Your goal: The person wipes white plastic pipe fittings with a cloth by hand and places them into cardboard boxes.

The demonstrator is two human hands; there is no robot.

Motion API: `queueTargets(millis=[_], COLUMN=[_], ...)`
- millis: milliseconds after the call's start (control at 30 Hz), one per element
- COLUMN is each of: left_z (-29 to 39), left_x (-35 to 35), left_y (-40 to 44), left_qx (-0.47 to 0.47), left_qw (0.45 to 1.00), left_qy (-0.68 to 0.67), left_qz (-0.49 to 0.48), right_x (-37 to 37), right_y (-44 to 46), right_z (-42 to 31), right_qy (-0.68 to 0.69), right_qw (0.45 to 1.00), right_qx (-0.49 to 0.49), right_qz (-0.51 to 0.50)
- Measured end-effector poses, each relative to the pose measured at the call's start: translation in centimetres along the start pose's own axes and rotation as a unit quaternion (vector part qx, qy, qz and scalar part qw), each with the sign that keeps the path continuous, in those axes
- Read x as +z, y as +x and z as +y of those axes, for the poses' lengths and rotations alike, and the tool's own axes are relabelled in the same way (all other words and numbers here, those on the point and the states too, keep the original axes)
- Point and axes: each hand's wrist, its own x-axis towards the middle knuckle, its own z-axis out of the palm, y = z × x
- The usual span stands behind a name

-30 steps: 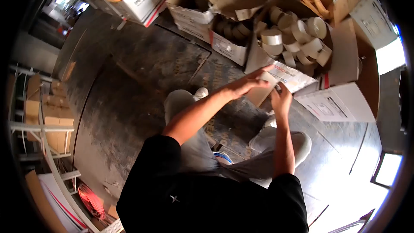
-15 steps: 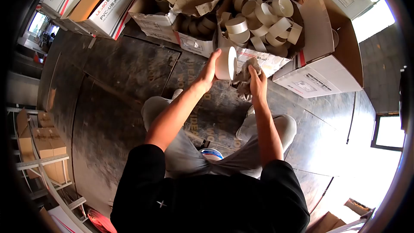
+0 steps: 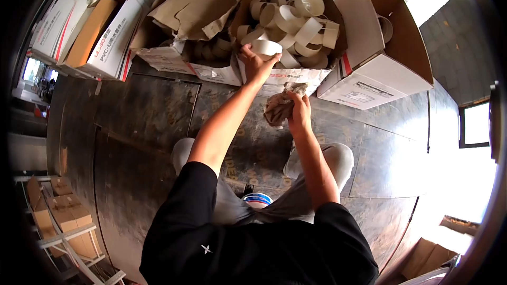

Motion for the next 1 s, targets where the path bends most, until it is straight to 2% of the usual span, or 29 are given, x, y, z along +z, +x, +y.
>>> queueTargets(millis=[67, 133, 233, 267, 333, 367, 400, 433, 467, 500, 533, 600, 667, 700, 733, 767, 800, 867, 900, 967, 1000], left_z=[-1.2, -1.7, -2.4, -3.3, -4.9, -4.0, -3.3, -1.9, -1.2, -1.6, 3.1, 1.3, -3.3, -2.6, -0.8, 1.8, 1.5, 0.9, -0.9, -2.5, -2.3], left_x=[0.9, 1.3, 0.4, 0.3, 0.1, -0.9, -2.2, -4.1, -5.6, -5.9, -10.2, -10.9, -9.6, -10.8, -12.7, -14.7, -15.0, -16.2, -15.9, -16.5, -16.9], left_y=[-0.4, -1.1, -2.2, -2.3, -2.5, -3.2, -4.2, -4.9, -5.4, -6.2, -7.8, -8.9, -9.3, -9.0, -8.8, -9.2, -9.1, -8.7, -8.1, -8.0, -8.1], left_qx=[0.029, 0.117, 0.102, 0.102, 0.205, 0.204, 0.159, 0.074, -0.011, 0.017, -0.189, -0.172, -0.089, -0.106, -0.127, -0.146, -0.118, -0.119, -0.131, -0.123, -0.131], left_qw=[0.997, 0.99, 0.987, 0.987, 0.976, 0.977, 0.981, 0.967, 0.927, 0.904, 0.844, 0.861, 0.889, 0.894, 0.897, 0.909, 0.93, 0.919, 0.892, 0.89, 0.887], left_qy=[0.011, 0.052, 0.076, 0.078, 0.066, 0.039, -0.011, -0.066, -0.121, -0.16, -0.161, -0.162, -0.276, -0.254, -0.23, -0.221, -0.234, -0.289, -0.353, -0.36, -0.367], left_qz=[-0.069, -0.061, -0.097, -0.096, -0.042, -0.05, -0.112, -0.236, -0.354, -0.395, -0.475, -0.449, -0.353, -0.355, -0.356, -0.323, -0.259, -0.241, -0.249, -0.253, -0.246], right_x=[0.9, 0.3, 0.2, 0.1, 0.0, -0.4, -0.9, -1.2, -1.2, -1.4, -1.3, -0.2, 1.3, 1.8, 1.5, 1.2, 1.0, 2.0, 2.8, 4.0, 4.7], right_y=[-1.5, -1.5, -1.9, -1.7, -1.1, -0.6, -0.1, 0.2, 0.1, -0.1, -0.5, -2.2, -5.1, -6.8, -7.5, -7.7, -8.0, -11.8, -14.1, -19.2, -21.5], right_z=[-1.3, -1.4, -1.2, -0.8, 0.1, 0.8, 1.6, 1.9, 1.7, 1.4, 1.3, 0.1, -2.7, -4.4, -4.8, -5.5, -6.3, -10.4, -11.7, -14.9, -16.1], right_qy=[-0.003, 0.001, -0.013, -0.022, -0.04, -0.039, -0.06, -0.081, -0.078, -0.085, -0.092, -0.093, -0.336, -0.44, -0.471, -0.467, -0.46, -0.364, -0.219, -0.151, -0.126], right_qw=[1.0, 1.0, 1.0, 0.999, 0.997, 0.997, 0.995, 0.992, 0.992, 0.992, 0.99, 0.984, 0.927, 0.878, 0.842, 0.826, 0.805, 0.867, 0.89, 0.829, 0.797], right_qx=[0.0, -0.008, -0.005, -0.016, -0.042, -0.043, -0.068, -0.094, -0.095, -0.082, -0.071, -0.095, -0.087, -0.133, -0.226, -0.292, -0.358, -0.314, -0.363, -0.487, -0.552], right_qz=[0.018, 0.012, 0.005, 0.023, 0.056, 0.053, 0.037, 0.021, 0.016, -0.034, -0.084, -0.12, -0.14, -0.138, -0.133, -0.122, -0.111, -0.132, -0.166, -0.228, -0.21])
